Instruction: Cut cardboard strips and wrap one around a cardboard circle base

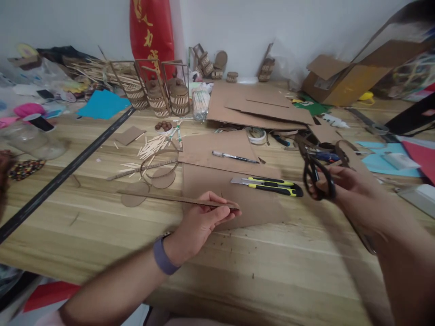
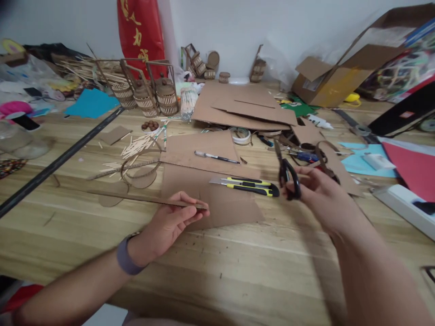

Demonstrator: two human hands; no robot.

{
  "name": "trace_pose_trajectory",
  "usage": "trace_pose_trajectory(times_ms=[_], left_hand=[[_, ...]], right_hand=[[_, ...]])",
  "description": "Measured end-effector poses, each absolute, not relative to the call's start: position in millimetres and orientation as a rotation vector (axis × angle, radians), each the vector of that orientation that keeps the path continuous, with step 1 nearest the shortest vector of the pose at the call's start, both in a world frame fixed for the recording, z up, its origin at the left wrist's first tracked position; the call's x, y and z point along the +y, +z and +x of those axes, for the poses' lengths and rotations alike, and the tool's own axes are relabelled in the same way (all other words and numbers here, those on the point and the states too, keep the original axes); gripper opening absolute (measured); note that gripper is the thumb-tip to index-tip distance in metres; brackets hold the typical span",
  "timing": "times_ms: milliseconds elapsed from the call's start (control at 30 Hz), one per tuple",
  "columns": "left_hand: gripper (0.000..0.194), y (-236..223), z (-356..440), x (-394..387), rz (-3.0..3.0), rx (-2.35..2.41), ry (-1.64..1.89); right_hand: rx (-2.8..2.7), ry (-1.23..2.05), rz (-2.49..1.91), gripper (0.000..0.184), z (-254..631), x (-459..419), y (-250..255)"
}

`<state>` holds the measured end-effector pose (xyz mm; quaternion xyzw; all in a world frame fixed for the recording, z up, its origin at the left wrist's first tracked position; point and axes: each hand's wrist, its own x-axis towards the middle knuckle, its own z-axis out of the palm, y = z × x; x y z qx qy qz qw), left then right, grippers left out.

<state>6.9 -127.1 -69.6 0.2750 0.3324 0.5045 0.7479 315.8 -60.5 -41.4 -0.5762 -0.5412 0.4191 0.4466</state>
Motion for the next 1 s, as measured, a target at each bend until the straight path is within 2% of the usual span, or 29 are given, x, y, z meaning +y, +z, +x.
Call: trace_pose_trajectory(times_ms=[133, 333, 433, 633, 1000], left_hand=[[0.028, -76, 5, -129, 0.742, 0.794, 1.227], [0.021, -83, 1, -131, 0.964, 0.935, 1.352], [0.018, -81, 1, -133, 1.029, 0.946, 1.355], [0.011, -77, 1, -136, 1.245, 1.046, 1.304], [0.009, -76, 3, -141, 1.408, 1.122, 1.227]], right_hand=[[-1.112, 1.686, -1.184, 0.052, 251, -110, -34], [-1.018, 2.032, -0.816, 0.059, 199, -144, -67], [-1.044, 2.061, -0.788, 0.068, 197, -149, -78], [-1.224, 1.999, -0.845, 0.075, 194, -155, -92], [-1.449, 1.812, -0.998, 0.074, 193, -158, -84]])
